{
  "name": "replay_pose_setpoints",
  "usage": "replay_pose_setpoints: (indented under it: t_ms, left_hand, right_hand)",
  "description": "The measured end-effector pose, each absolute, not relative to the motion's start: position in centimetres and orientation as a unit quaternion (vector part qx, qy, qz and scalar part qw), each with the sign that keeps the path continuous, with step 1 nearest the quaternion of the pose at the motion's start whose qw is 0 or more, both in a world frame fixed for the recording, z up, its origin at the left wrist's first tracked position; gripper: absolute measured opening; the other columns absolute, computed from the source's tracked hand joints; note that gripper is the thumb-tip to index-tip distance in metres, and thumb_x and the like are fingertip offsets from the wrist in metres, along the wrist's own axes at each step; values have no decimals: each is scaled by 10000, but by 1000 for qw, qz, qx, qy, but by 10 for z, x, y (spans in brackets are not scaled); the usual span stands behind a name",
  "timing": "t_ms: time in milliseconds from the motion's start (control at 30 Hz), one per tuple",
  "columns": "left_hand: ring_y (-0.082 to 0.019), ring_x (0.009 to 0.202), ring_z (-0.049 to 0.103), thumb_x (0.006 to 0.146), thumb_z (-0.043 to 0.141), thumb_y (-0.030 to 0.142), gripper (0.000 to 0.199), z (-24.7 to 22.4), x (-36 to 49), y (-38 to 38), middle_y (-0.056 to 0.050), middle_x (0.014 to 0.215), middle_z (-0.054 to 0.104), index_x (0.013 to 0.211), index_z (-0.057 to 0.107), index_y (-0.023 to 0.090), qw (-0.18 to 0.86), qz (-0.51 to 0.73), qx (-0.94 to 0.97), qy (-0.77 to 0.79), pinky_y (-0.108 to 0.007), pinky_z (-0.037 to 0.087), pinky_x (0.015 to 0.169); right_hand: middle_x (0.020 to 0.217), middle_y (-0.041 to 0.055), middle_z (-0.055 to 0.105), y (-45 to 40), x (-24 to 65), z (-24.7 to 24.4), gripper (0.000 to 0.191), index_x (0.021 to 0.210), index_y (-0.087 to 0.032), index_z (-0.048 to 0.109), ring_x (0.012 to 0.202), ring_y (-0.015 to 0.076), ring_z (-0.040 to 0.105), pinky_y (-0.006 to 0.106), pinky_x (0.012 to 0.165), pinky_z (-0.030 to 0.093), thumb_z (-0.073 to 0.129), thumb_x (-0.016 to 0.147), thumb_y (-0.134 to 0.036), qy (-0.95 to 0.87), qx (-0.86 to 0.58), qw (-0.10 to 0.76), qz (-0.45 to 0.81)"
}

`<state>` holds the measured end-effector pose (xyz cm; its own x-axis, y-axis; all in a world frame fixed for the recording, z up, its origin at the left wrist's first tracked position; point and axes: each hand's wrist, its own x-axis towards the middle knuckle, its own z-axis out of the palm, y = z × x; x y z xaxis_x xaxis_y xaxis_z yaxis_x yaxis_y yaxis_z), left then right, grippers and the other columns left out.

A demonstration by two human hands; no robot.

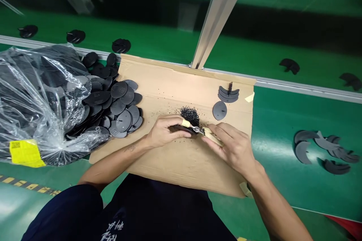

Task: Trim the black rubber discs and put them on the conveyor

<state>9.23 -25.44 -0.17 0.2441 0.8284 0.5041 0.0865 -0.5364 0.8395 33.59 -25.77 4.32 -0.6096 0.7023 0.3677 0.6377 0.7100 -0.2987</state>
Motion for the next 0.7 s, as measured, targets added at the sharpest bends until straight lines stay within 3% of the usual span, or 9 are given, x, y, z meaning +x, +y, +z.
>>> replay_pose_setpoints:
  t_ms: [167, 367, 567, 700]
  left_hand:
    - [-145, 771, 714, 905, 768, 335, 222, -1, 95, -255, -65, 872, 773, 1035, 749, 156, 312, 492, 750, 312, -260, 571, 703]
    - [-180, 822, 678, 921, 750, 350, 188, -5, 93, -252, -51, 866, 776, 1004, 739, 182, 152, 432, 816, 352, -322, 535, 756]
    - [-144, 728, 700, 931, 741, 315, 237, -3, 92, -253, -57, 852, 766, 1093, 724, 142, 229, 481, 768, 357, -260, 570, 665]
    - [-163, 878, 761, 937, 724, 226, 242, -4, 94, -257, -81, 973, 795, 1167, 705, 151, 225, 488, 775, 333, -274, 629, 817]
  right_hand:
    - [812, 63, 677, -259, 334, 47, 289, 1035, -183, 679, 707, 182, 590, 313, 617, 418, 525, 1041, -428, -895, -414, 168, -13]
    - [893, 99, 687, -261, 340, 63, 315, 1020, -179, 666, 762, 226, 585, 358, 674, 419, 553, 1015, -473, -896, -422, 129, 43]
    - [987, 85, 714, -262, 339, 39, 259, 1120, -193, 608, 831, 218, 649, 323, 672, 493, 670, 958, -384, -823, -461, 242, 227]
    - [932, 60, 722, -264, 325, 25, 123, 1086, -194, 611, 781, 184, 639, 303, 661, 492, 623, 965, -210, -815, -421, 309, 250]
